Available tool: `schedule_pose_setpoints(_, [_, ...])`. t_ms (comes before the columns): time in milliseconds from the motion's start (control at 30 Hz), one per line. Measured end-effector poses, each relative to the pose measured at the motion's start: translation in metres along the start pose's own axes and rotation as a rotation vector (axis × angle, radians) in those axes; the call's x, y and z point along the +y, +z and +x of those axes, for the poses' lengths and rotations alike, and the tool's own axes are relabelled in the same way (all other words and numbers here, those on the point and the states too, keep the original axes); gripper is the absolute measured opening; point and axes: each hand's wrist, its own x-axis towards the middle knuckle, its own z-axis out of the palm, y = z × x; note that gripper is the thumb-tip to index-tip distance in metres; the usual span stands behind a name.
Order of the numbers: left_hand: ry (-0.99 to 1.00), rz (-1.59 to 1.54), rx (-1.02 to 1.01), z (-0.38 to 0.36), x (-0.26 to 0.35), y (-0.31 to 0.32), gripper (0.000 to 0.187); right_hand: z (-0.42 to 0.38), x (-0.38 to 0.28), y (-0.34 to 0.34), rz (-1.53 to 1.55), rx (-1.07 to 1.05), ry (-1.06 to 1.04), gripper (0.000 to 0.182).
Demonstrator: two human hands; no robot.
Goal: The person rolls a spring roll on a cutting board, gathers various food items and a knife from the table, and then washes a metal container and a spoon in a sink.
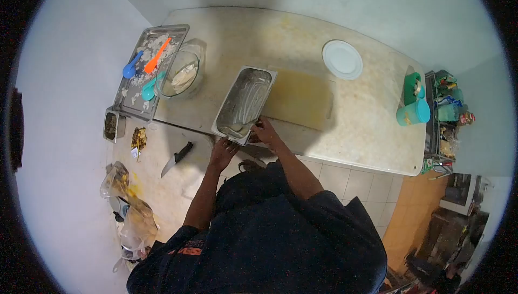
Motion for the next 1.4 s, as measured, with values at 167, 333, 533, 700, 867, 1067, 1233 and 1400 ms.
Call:
schedule_pose_setpoints(167, [-0.166,-0.504,0.089,-0.024,0.024,0.049,0.036,-0.029,-0.007,-0.025,-0.061,-0.057,-0.055,0.049])
schedule_pose_setpoints(333, [-0.115,-0.684,0.161,-0.039,0.021,0.091,0.018,-0.060,-0.011,-0.054,-0.100,-0.132,-0.078,0.047])
schedule_pose_setpoints(533, [0.025,-0.707,0.247,-0.068,0.013,0.155,0.015,-0.101,-0.035,-0.094,-0.145,-0.190,-0.088,0.046])
schedule_pose_setpoints(700, [0.093,-0.687,0.159,-0.091,0.003,0.189,0.024,-0.137,-0.056,-0.135,-0.525,0.105,-0.434,0.044])
schedule_pose_setpoints(867, [0.104,-0.617,0.147,-0.126,0.007,0.224,0.032,-0.195,-0.108,-0.154,-0.862,0.419,-0.964,0.024])
schedule_pose_setpoints(1067, [0.120,-0.538,0.060,-0.179,-0.031,0.274,0.031,-0.254,-0.101,-0.173,-1.434,0.243,-0.950,0.028])
schedule_pose_setpoints(1233, [0.071,-0.527,0.054,-0.218,-0.067,0.316,0.027,-0.313,-0.074,-0.208,-1.556,0.087,-0.814,0.019])
schedule_pose_setpoints(1400, [0.015,-0.550,0.064,-0.247,-0.085,0.356,0.020,-0.362,-0.055,-0.237,-1.631,0.101,-0.755,0.020])
